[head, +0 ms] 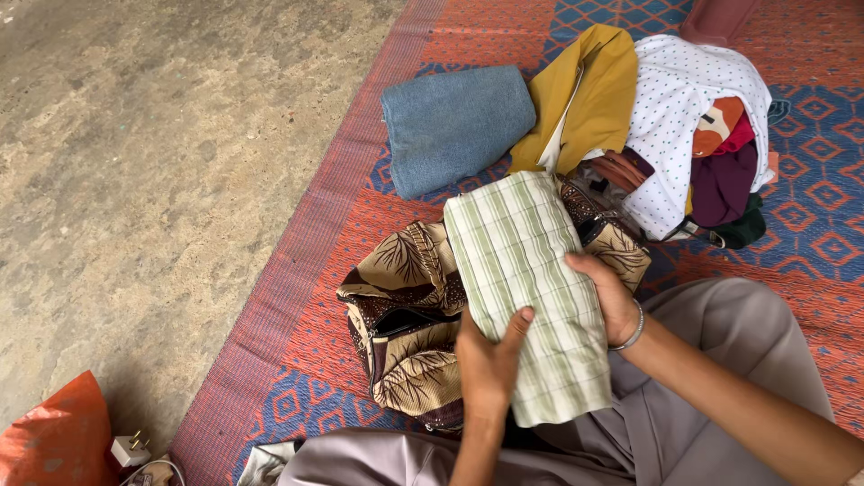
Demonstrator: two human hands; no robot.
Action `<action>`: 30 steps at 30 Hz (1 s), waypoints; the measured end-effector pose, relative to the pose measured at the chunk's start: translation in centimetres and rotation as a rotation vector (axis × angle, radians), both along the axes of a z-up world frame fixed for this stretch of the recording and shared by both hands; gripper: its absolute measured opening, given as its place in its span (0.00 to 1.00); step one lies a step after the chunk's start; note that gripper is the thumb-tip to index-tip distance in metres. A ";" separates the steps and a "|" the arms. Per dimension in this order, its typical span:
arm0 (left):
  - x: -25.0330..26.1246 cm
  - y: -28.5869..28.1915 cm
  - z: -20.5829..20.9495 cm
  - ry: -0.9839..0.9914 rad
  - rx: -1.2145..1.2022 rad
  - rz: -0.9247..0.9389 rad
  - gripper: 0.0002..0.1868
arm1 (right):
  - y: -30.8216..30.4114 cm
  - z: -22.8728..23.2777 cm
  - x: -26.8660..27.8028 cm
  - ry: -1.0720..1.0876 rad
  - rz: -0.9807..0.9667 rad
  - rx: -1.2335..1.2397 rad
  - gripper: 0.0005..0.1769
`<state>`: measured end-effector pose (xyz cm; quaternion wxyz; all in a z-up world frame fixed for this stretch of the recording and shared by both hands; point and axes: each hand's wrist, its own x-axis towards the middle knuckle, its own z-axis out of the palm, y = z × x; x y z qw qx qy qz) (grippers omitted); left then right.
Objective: The person sits on a mat and folds several garments by hand. They place a folded striped cloth into a patterned bag, then fold a white polka-dotted cloth and a patterned orange-and-black cloth, stacking them neatly on the mat.
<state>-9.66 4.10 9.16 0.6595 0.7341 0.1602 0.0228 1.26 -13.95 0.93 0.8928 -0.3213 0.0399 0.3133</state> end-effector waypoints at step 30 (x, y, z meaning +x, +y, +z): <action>8.8 12.3 5.7 -0.020 1.607 -0.436 0.10 | -7.0 -1.4 -3.9 -0.013 0.396 -0.451 0.30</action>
